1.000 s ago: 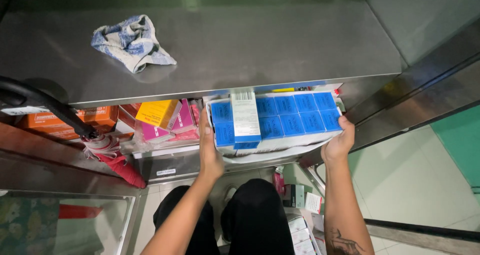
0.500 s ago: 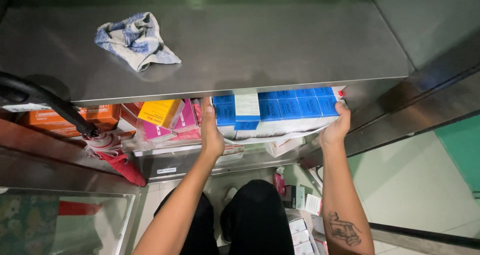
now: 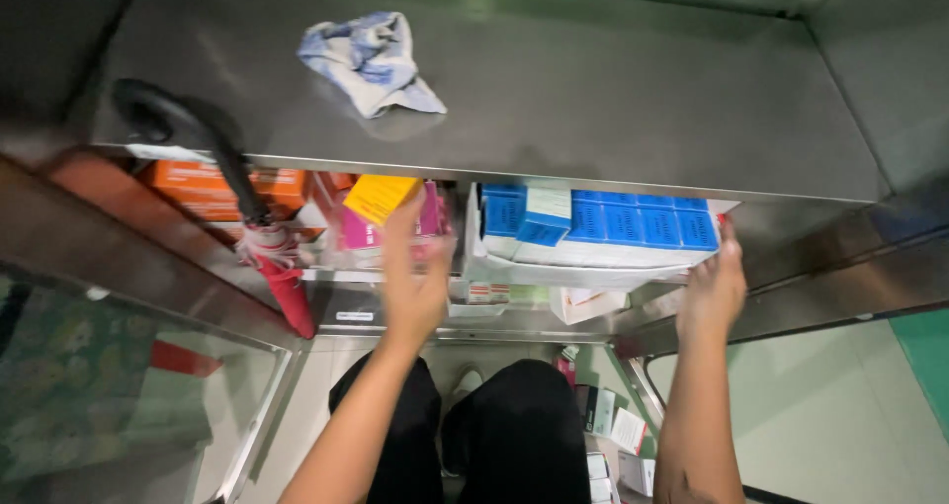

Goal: The person sits on the floor in front of a metal cabinet and wipes the surface of several small blue and white boxes using a cloth. The person picks up each box, wipes it thoroughly, and places it back on the shelf.

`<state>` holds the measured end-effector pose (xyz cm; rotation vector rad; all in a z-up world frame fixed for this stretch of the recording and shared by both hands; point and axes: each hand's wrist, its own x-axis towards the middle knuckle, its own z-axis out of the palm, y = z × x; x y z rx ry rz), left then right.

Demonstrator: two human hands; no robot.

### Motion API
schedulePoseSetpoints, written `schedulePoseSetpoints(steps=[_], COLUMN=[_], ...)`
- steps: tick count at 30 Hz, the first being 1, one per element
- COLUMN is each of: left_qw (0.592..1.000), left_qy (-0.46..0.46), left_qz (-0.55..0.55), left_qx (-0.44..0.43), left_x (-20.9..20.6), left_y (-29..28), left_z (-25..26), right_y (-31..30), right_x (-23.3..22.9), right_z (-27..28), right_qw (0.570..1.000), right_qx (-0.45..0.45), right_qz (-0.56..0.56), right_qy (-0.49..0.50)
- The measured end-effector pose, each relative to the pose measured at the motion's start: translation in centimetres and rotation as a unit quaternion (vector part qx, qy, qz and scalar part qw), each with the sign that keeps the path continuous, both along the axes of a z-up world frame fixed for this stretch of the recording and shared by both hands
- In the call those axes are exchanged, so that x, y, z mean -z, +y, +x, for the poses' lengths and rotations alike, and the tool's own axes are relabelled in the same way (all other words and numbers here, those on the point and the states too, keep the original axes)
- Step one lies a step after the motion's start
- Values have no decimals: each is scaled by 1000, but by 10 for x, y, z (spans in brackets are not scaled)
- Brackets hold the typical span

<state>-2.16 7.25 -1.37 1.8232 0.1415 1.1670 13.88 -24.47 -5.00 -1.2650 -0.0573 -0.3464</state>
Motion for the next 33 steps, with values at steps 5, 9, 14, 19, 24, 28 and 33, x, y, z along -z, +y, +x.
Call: schedulePoseSetpoints(steps=[5, 9, 14, 19, 24, 28, 33], left_qw=[954, 911, 953, 961, 976, 955, 880], left_qy=[5, 171, 125, 82, 138, 198, 133], left_qz=[103, 131, 92, 94, 82, 3, -50], left_qx=[-282, -351, -261, -247, -149, -219, -454], left_x=[-6, 30, 11, -15, -1, 23, 45], left_y=[69, 131, 128, 89, 35, -13, -31], left_z=[-72, -78, -86, -143, -271, -386, -494], right_y=[-30, -4, -1, -11, 36, 60, 123], right_x=[24, 13, 39, 80, 54, 80, 43], right_z=[-78, -143, -175, -176, -184, -167, -191], right_qw=[994, 983, 988, 997, 991, 992, 983], right_qx=[94, 130, 97, 42, -10, -102, -116], right_qz=[-51, -120, -86, -16, -132, -75, -140], right_qy=[24, 57, 80, 60, -2, 4, -8])
